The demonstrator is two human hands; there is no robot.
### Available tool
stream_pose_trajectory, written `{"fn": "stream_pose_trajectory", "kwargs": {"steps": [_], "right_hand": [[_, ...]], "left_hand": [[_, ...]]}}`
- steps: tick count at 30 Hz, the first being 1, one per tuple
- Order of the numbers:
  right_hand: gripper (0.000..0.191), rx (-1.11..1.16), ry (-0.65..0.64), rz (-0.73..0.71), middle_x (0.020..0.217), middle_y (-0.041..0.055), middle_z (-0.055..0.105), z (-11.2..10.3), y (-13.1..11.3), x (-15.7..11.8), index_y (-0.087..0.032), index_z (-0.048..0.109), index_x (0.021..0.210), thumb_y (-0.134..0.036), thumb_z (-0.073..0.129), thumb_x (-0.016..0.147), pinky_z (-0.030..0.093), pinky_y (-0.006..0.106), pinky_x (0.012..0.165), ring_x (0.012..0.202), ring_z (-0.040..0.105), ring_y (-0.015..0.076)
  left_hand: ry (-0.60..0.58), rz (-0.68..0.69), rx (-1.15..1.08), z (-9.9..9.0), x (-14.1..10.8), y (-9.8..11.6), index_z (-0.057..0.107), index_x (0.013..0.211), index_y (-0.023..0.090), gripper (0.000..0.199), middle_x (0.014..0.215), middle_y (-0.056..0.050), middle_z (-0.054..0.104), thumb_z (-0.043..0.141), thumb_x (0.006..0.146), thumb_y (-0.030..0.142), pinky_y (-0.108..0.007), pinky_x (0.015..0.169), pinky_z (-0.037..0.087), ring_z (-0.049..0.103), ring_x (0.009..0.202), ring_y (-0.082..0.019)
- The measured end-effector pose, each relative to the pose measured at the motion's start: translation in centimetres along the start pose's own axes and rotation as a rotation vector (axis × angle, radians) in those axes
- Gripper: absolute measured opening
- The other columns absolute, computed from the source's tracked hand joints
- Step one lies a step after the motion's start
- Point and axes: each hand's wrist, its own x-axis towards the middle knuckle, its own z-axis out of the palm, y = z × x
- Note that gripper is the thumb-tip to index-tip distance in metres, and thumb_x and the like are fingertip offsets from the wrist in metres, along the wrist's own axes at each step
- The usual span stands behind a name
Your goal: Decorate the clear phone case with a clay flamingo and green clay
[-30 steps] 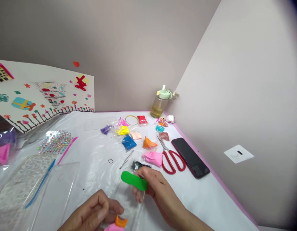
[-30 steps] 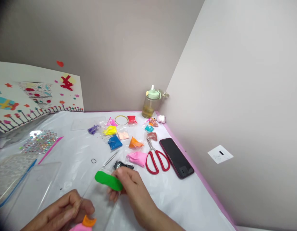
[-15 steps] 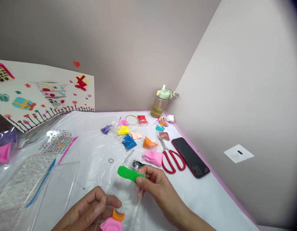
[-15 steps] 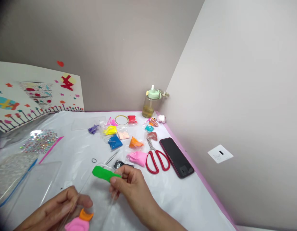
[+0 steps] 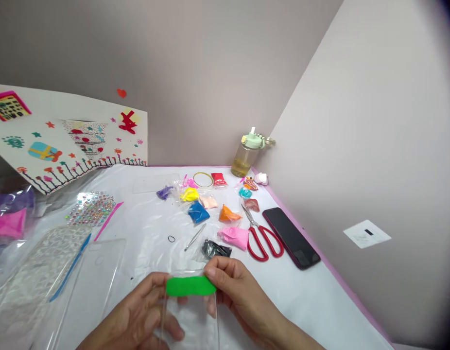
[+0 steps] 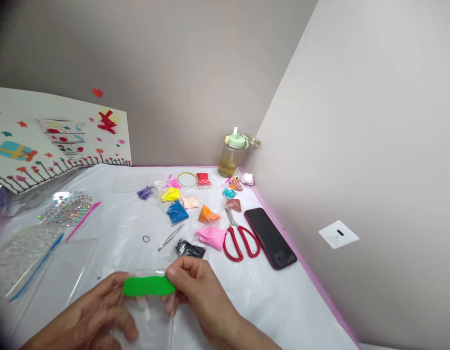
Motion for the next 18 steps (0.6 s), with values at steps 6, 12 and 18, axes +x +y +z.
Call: {"fn": "stream_pose_trajectory", "kwargs": {"steps": [6, 12, 18], "right_hand": [[0.045, -0.087, -0.087, -0.002, 0.058, -0.0009, 0.061, 0.9, 1.1, 0.0, -0.013, 0.062, 0.083, -0.057, 0.073, 0.08, 0.036, 0.02, 0.053, 0.046, 0.052, 0.0081], [0.048, -0.178, -0.07, 0.022, 0.061, -0.0048, 0.057, 1.6, 1.0, 0.0, -0.014, 0.066, 0.089, -0.05, 0.087, 0.066, 0.035, 0.02, 0.052, 0.05, 0.047, 0.0069], [0.037, -0.29, -0.016, 0.018, 0.056, -0.0059, 0.051, 1.8, 0.8, -0.2, -0.014, 0.068, 0.082, -0.046, 0.082, 0.073, 0.029, 0.021, 0.051, 0.052, 0.041, 0.0069]], "left_hand": [[0.267, 0.117, 0.211, 0.9, -0.3, 0.8, 0.062, 0.102, 0.026, 0.045, 0.077, 0.002, 0.067, 0.071, 0.079, 0.063, -0.029, 0.066, 0.051, 0.063, 0.065, -0.016], [0.264, 0.12, 0.38, 0.6, -0.4, 0.8, 0.064, 0.087, 0.023, 0.036, 0.069, 0.004, 0.064, 0.069, 0.083, 0.059, -0.028, 0.068, 0.046, 0.061, 0.066, -0.016], [0.201, 0.088, 0.31, 0.4, -0.4, 1.0, 0.066, 0.088, 0.022, 0.037, 0.072, 0.004, 0.06, 0.076, 0.077, 0.056, -0.027, 0.065, 0.046, 0.059, 0.067, -0.016]]}}
